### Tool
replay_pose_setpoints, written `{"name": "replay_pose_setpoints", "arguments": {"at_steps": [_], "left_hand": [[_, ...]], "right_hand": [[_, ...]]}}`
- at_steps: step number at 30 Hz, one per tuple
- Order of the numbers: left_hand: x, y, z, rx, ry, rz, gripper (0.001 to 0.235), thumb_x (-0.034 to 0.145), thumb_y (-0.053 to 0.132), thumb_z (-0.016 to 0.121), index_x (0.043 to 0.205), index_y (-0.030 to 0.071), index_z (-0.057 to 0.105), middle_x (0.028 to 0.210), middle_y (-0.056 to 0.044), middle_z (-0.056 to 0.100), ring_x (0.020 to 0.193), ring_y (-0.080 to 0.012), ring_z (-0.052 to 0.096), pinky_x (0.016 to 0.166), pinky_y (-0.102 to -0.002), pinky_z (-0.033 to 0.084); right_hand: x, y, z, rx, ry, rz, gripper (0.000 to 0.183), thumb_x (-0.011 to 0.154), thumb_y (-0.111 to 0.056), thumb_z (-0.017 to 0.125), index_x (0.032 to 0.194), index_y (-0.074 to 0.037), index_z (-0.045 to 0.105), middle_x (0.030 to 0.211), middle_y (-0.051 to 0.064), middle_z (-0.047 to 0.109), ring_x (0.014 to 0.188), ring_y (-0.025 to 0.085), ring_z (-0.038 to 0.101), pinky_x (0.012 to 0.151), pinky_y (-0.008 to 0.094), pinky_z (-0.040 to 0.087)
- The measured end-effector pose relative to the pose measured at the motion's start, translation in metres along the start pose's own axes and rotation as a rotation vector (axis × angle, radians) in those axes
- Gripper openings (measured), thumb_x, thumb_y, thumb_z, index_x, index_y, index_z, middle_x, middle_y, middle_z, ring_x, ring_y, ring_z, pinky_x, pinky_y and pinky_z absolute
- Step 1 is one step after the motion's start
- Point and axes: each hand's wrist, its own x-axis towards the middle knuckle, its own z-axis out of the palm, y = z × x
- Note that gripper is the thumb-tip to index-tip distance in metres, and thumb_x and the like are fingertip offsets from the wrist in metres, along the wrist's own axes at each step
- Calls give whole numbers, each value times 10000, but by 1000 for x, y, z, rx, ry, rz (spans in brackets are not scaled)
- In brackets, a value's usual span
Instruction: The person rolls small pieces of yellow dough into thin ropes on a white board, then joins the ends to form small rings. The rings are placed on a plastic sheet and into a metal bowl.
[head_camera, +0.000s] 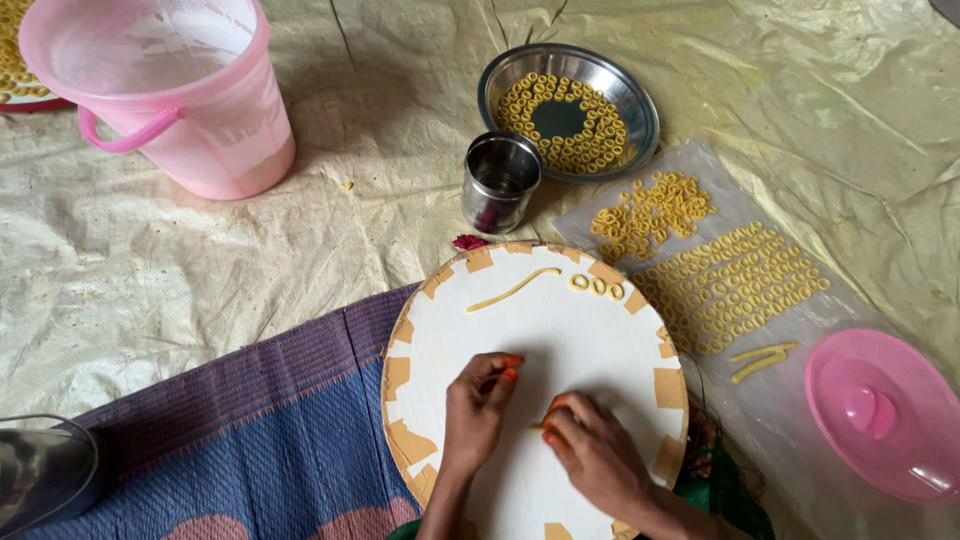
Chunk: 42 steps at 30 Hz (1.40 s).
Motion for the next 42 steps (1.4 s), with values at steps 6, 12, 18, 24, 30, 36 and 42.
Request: {"name": "replay_pose_setpoints", "arguments": {"at_steps": [6, 12, 18, 24, 30, 36, 42], "left_hand": [[-1, 10, 0, 199, 43, -65, 249, 942, 55, 644, 1166, 22, 747, 1030, -75, 775, 818, -189, 681, 750, -293, 567], [9, -14, -10, -98, 264, 25, 253, 963, 44, 614, 1195, -9, 698, 1099, -106, 758, 1003, -168, 694, 889, -287, 547], [20, -40, -20, -362, 431, 114, 223, 989, 25, 604, 1184, -46, 686, 1168, -120, 718, 1070, -185, 654, 897, -316, 525], [20, -51, -23, -450, 484, 145, 257, 973, -18, 602, 1226, -34, 646, 1191, -117, 702, 1103, -178, 657, 929, -301, 529], [21, -54, -24, -445, 460, 131, 264, 971, -29, 587, 1228, -33, 646, 1201, -124, 701, 1119, -176, 661, 937, -306, 534], [17, -55, -27, -462, 455, 121, 254, 970, -26, 573, 1215, -33, 642, 1210, -126, 688, 1117, -180, 657, 940, -318, 540], [22, -59, -28, -461, 448, 126, 241, 985, -19, 568, 1211, -37, 649, 1200, -132, 694, 1099, -189, 658, 944, -334, 546]], "right_hand": [[31, 25, -13, -35, 33, -76, 163, 895, -162, 687, 1022, -63, 709, 1054, 81, 655, 938, 291, 642, 839, 424, 481], [61, 38, -18, 60, 118, -49, 235, 941, -212, 642, 1135, -107, 722, 1174, 64, 679, 1118, 265, 634, 960, 396, 476], [105, 26, 11, -319, 81, -237, 654, 994, -492, 450, 1555, -167, 367, 1626, 192, 258, 1468, 360, 276, 1108, 633, 184], [137, 28, 28, -353, 85, -221, 709, 1029, -612, 287, 1639, -255, 232, 1718, 159, 80, 1579, 344, 102, 1171, 677, 38], [137, 35, 35, -381, 43, -241, 726, 1027, -649, 167, 1649, -276, 196, 1734, 134, 58, 1593, 331, 85, 1196, 677, -1], [81, 29, 38, -443, -29, -286, 808, 974, -714, 35, 1652, -300, 178, 1730, 107, 31, 1578, 324, 46, 1167, 673, -29], [145, 42, 34, -350, 5, -172, 752, 1011, -674, 75, 1644, -291, 201, 1735, 118, 41, 1597, 309, 58, 1186, 673, -21]]}}
